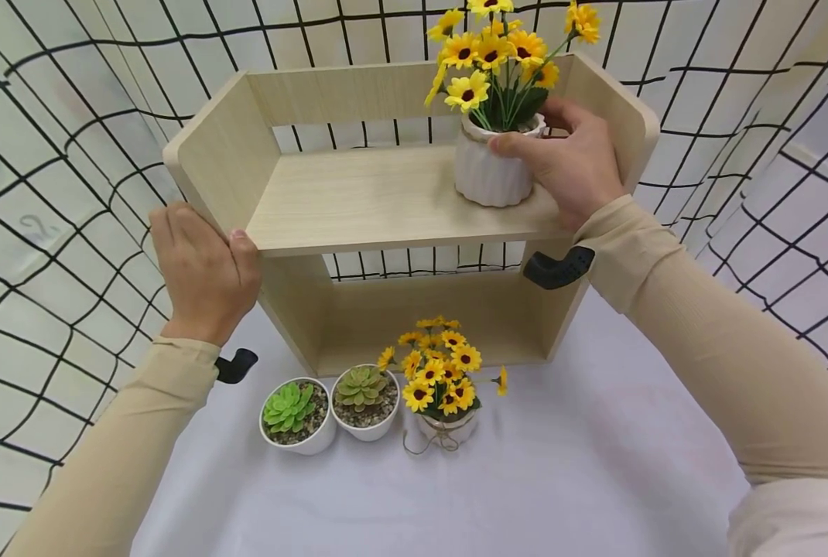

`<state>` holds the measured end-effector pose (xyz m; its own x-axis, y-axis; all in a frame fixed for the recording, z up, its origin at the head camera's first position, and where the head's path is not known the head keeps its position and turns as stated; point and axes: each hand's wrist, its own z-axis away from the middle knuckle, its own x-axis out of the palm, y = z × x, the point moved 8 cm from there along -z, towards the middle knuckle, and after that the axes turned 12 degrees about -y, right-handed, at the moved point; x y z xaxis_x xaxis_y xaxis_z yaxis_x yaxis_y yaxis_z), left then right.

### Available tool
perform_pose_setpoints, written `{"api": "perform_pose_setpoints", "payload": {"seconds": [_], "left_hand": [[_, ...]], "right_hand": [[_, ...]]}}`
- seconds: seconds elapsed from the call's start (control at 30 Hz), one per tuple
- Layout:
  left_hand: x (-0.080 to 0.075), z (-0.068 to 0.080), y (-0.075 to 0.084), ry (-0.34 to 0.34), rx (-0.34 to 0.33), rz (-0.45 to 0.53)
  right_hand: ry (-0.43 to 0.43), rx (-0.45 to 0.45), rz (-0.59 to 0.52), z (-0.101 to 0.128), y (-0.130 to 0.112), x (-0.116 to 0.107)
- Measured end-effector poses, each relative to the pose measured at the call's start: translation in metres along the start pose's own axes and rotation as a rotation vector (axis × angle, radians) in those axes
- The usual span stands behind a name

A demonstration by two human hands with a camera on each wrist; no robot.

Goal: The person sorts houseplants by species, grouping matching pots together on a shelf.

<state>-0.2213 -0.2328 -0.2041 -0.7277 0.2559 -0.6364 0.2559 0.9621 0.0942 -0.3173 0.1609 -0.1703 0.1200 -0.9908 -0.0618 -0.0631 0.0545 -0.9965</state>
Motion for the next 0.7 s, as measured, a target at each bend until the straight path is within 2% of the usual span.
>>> {"api": "perform_pose_setpoints", "payload": {"seconds": [0.3,0.47,0.7], "left_hand": [[-0.001,0.001,0.000,0.014,0.001,-0.003],[0.000,0.001,0.000,0.015,-0.002,0.001],[0.002,0.001,-0.001,0.007,-0.006,-0.002]], "right_hand": [[-0.058,-0.021,-0.056,-0.012,-0.001,0.004],[-0.088,-0.021,-0.024,-0.021,-0.001,0.004],[-0.128,0.008,-0.045,-0.030,0.003,0.008]]}}
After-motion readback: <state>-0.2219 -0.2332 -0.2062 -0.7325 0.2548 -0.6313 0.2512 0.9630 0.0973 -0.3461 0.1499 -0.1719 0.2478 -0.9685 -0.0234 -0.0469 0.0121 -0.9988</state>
